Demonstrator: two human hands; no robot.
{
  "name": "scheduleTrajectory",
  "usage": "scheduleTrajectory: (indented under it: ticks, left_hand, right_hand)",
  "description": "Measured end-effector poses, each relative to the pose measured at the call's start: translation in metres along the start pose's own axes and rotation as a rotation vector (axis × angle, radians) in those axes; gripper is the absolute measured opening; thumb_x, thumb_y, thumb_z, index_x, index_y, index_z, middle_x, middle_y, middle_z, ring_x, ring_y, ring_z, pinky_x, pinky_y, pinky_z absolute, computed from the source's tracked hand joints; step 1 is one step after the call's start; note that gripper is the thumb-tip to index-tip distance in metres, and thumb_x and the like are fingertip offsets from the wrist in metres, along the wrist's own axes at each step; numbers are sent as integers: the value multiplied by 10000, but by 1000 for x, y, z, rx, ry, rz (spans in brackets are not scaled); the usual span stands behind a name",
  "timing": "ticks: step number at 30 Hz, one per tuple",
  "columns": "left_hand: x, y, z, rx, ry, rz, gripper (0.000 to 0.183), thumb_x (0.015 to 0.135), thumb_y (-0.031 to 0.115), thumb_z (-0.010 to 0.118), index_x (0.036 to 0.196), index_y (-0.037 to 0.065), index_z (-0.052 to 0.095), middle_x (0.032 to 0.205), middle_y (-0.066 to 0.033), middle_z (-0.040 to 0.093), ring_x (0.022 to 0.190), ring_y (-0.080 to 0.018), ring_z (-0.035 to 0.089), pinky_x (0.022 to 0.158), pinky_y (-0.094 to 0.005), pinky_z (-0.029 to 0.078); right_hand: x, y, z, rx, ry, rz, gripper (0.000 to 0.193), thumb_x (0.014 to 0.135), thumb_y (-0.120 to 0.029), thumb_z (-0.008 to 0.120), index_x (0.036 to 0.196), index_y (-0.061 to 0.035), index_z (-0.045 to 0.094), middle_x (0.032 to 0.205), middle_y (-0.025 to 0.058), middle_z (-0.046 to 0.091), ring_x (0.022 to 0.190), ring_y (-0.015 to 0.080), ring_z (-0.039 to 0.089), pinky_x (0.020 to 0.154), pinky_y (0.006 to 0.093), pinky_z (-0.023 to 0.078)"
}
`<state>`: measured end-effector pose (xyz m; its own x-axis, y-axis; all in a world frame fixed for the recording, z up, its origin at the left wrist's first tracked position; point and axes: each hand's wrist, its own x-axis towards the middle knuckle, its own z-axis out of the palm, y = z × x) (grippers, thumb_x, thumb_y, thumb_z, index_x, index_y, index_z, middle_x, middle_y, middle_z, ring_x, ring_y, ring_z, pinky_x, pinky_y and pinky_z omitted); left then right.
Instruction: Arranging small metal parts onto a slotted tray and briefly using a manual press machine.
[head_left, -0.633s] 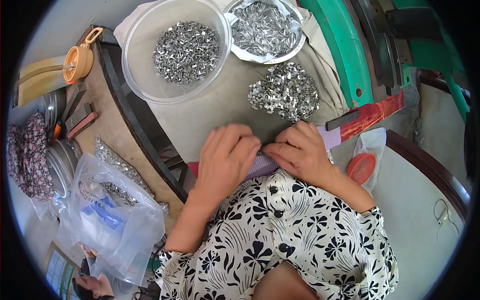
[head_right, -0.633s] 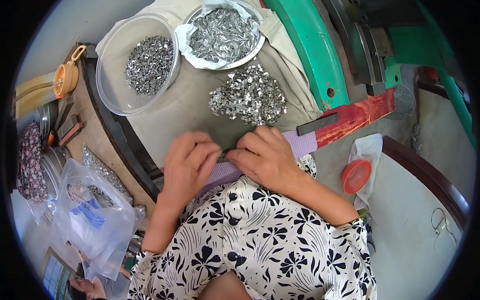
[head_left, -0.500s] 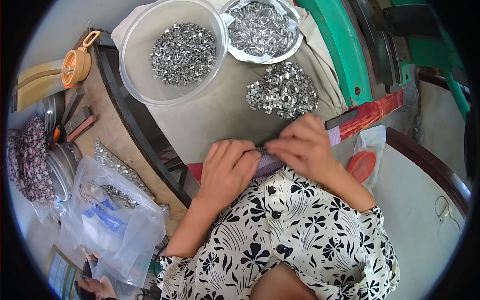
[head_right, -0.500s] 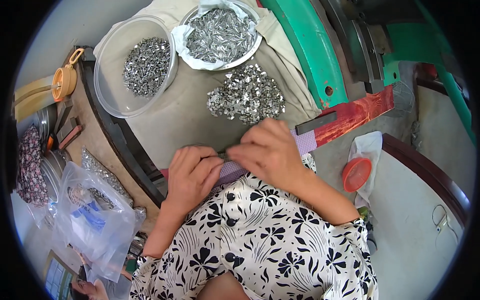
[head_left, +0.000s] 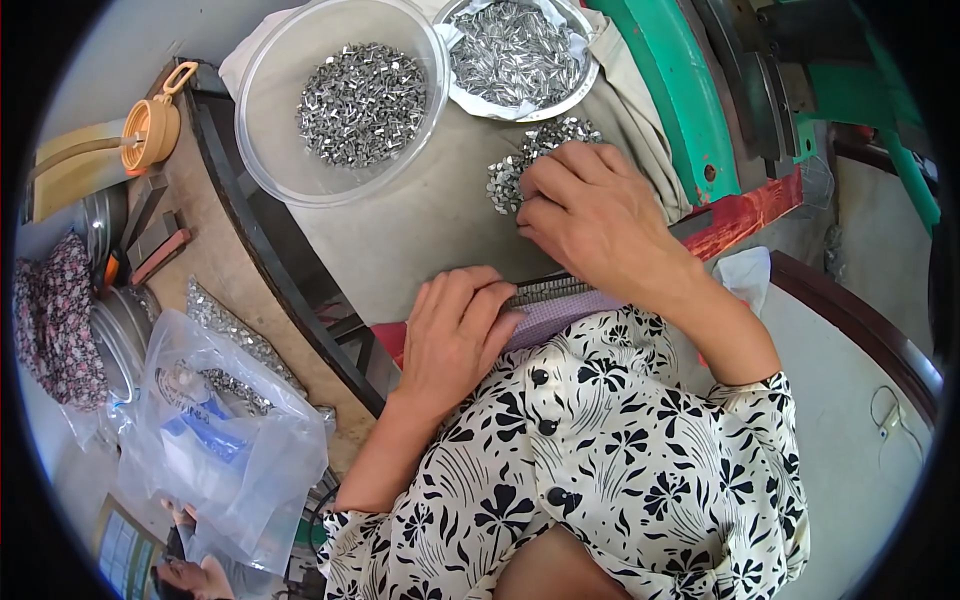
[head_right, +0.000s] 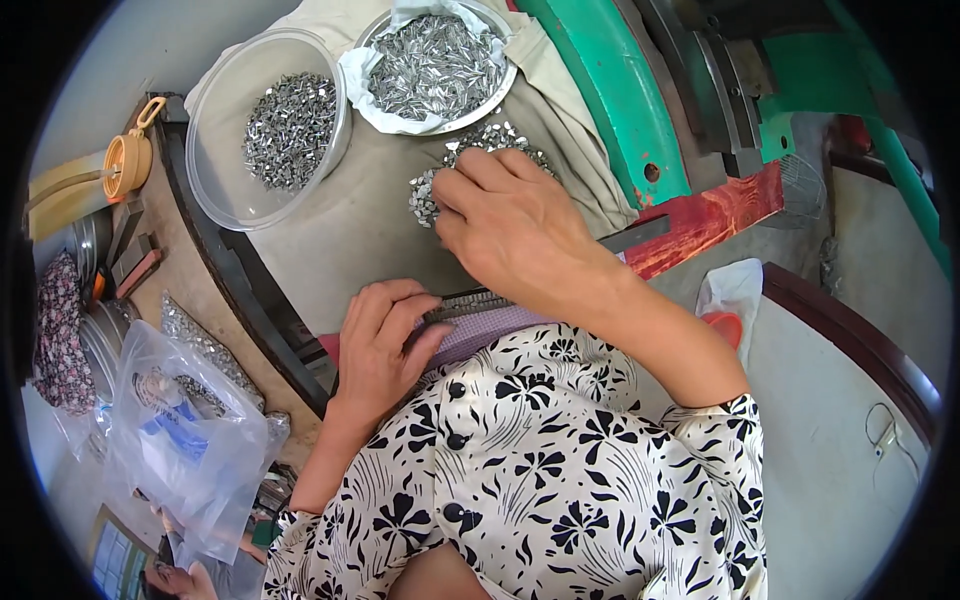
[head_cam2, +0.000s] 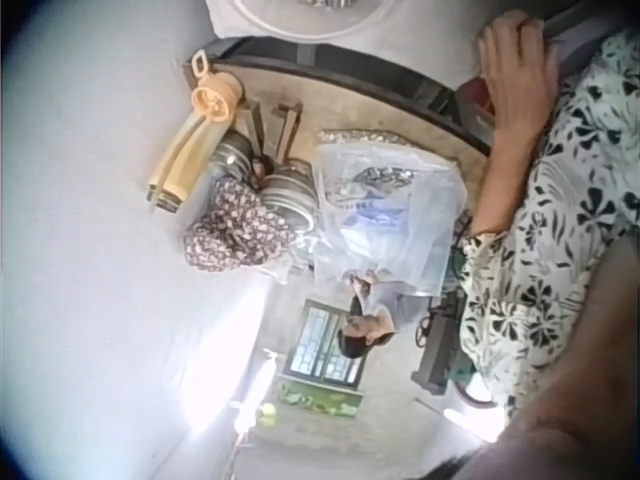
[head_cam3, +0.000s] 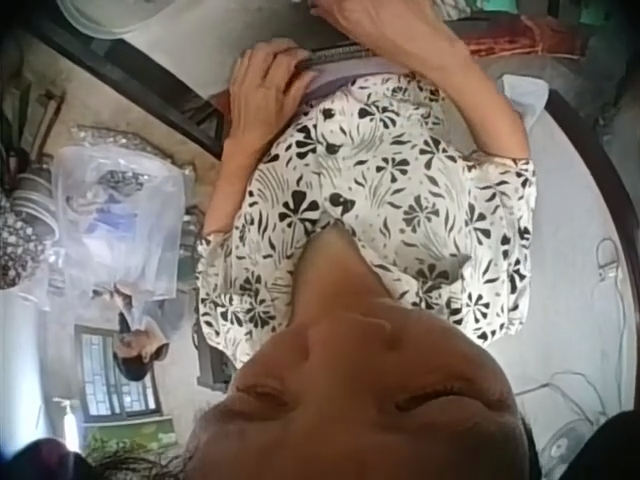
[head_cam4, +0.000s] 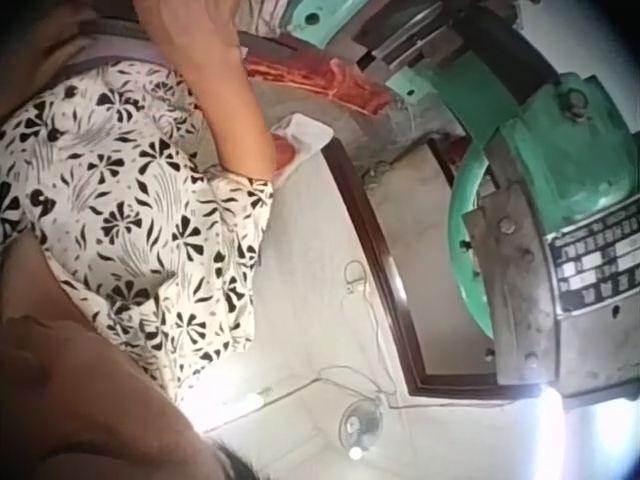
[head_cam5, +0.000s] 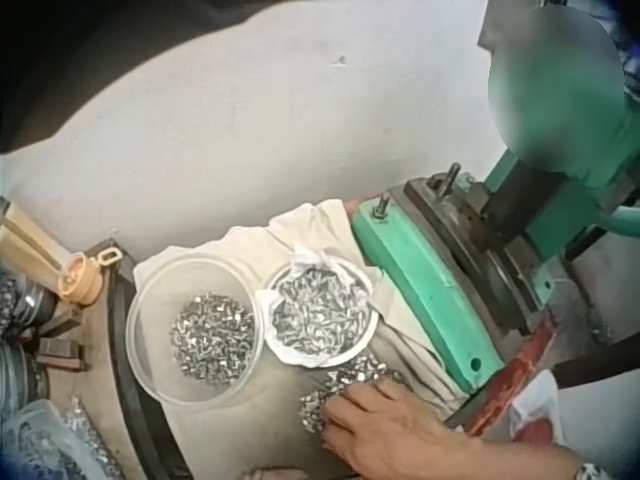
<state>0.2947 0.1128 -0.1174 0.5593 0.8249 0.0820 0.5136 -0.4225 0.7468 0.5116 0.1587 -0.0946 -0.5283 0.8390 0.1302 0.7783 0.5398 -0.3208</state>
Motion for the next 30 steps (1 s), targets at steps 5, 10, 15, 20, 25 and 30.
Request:
scheduleTrajectory:
  ticks: [5,10,15,20,25,30]
  left_hand:
    - [-3,-3,6,-2,15,15,298,767,116,769,1034,60,649,1070,-68,604,923,-269,588,763,-390,445]
    - [-2,6,23,-34,26,11,313,719,85,814,993,57,667,1022,-68,624,901,-264,597,766,-373,432]
    - [-1,5,20,-67,67,56,302,717,66,806,997,54,694,999,-66,647,844,-257,615,724,-365,457]
    - [2,6,18,41,66,159,219,757,53,727,972,36,689,1009,-37,647,865,-218,621,758,-349,481]
    - [4,9,18,35,57,133,169,764,50,717,927,38,673,996,-35,644,855,-213,621,754,-349,483]
    - [5,9,13,-26,14,66,207,753,65,739,940,42,653,1013,-52,633,866,-239,625,748,-359,486]
  right_hand:
    - [-2,-3,10,14,83,31,156,726,-156,768,825,-95,665,978,8,606,966,232,559,858,365,423]
    - [-36,-7,1,223,206,119,181,703,-141,795,816,-103,658,1016,6,628,989,251,576,877,407,392]
    - [-67,-23,2,308,204,165,212,653,-172,829,818,-147,699,986,-22,636,950,226,582,843,386,366]
    - [-73,-29,15,207,193,135,210,658,-178,823,833,-157,709,982,-35,633,951,200,583,848,379,357]
    - [-73,-32,18,197,212,141,205,662,-173,817,839,-159,716,981,-43,634,954,192,583,849,378,354]
    - [-68,-29,13,228,216,185,232,649,-183,830,860,-164,736,969,-44,640,946,198,582,855,380,359]
